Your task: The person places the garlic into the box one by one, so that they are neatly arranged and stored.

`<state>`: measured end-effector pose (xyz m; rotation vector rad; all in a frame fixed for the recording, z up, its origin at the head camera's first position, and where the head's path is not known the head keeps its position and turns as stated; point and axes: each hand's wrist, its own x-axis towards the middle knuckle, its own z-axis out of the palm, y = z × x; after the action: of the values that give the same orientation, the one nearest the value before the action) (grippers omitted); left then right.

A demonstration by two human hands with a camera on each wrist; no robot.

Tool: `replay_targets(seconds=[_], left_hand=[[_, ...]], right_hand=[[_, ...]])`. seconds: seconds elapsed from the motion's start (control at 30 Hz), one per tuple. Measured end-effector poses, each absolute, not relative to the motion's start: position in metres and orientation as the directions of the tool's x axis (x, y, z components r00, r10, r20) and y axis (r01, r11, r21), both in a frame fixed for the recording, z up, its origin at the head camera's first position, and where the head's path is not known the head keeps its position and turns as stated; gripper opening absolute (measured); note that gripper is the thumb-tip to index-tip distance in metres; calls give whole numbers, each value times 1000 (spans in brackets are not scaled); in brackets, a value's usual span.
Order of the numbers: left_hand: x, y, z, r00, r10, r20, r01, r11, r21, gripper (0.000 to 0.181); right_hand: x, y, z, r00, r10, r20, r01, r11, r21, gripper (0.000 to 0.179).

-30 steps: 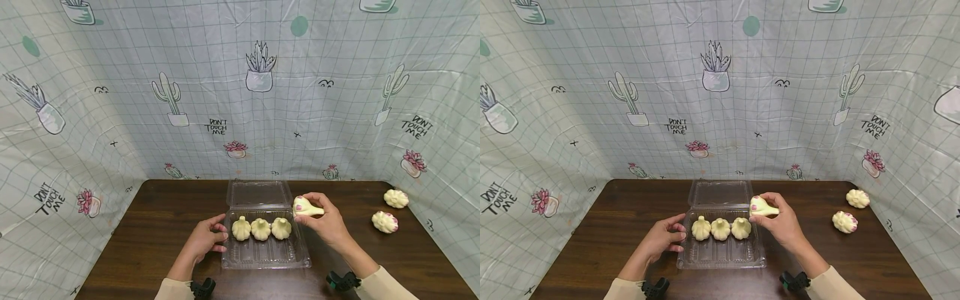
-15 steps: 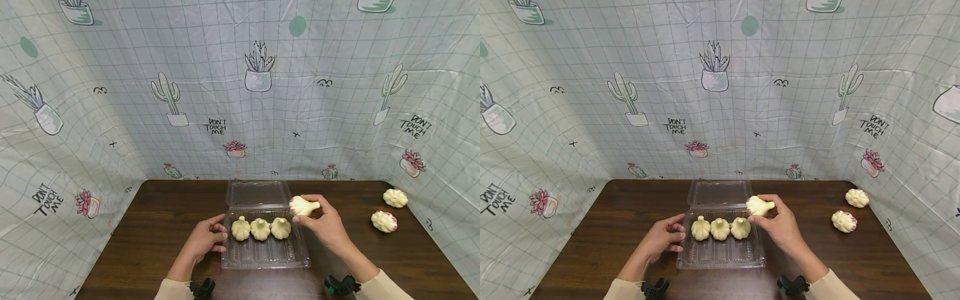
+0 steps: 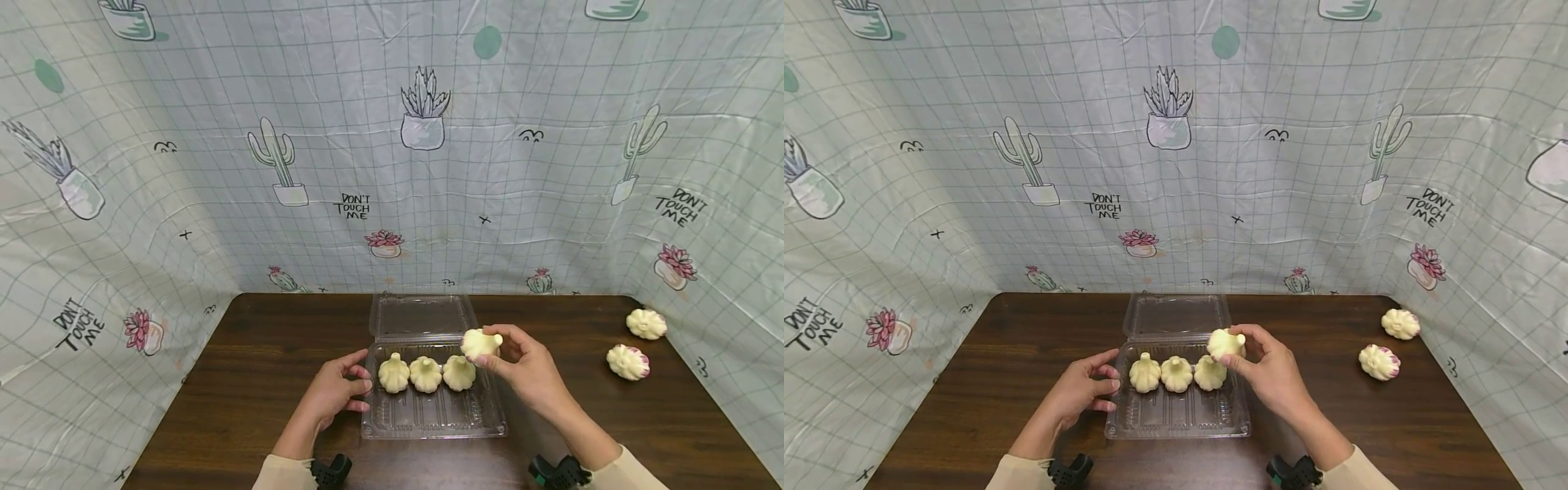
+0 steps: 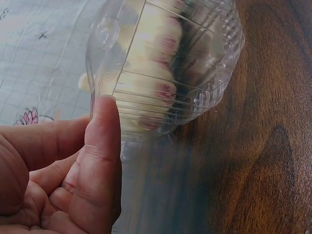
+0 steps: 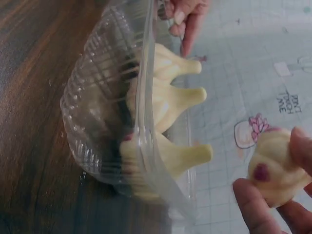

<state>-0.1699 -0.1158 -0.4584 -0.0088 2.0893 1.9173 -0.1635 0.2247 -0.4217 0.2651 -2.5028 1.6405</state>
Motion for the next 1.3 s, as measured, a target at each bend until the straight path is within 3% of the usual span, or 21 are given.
replay_targets(seconds=[0.13, 0.33, 0.57, 0.87, 1.3], left_hand=[[-169, -115, -457, -952, 201, -230, -213, 103, 972, 68], [-168, -115, -456, -953, 199, -231, -213, 107, 971, 67], [-169, -114, -455, -955, 191, -227, -208, 113, 972, 67], [-168, -114, -455, -953, 198, -228, -208, 117, 971, 67], [-167, -114, -455, -954, 195, -227, -207, 118, 971, 66]], right_hand=[[-160, 221, -420, -966, -78, 246, -255, 429, -867, 43], [-154, 215, -418, -984, -94, 151, -176, 376, -910, 43], [-149, 203, -420, -979, -105, 173, -202, 482, -852, 39], [-144, 180, -424, -979, -147, 140, -195, 493, -848, 35], [-142, 146, -440, -945, -268, 187, -308, 537, -785, 36]])
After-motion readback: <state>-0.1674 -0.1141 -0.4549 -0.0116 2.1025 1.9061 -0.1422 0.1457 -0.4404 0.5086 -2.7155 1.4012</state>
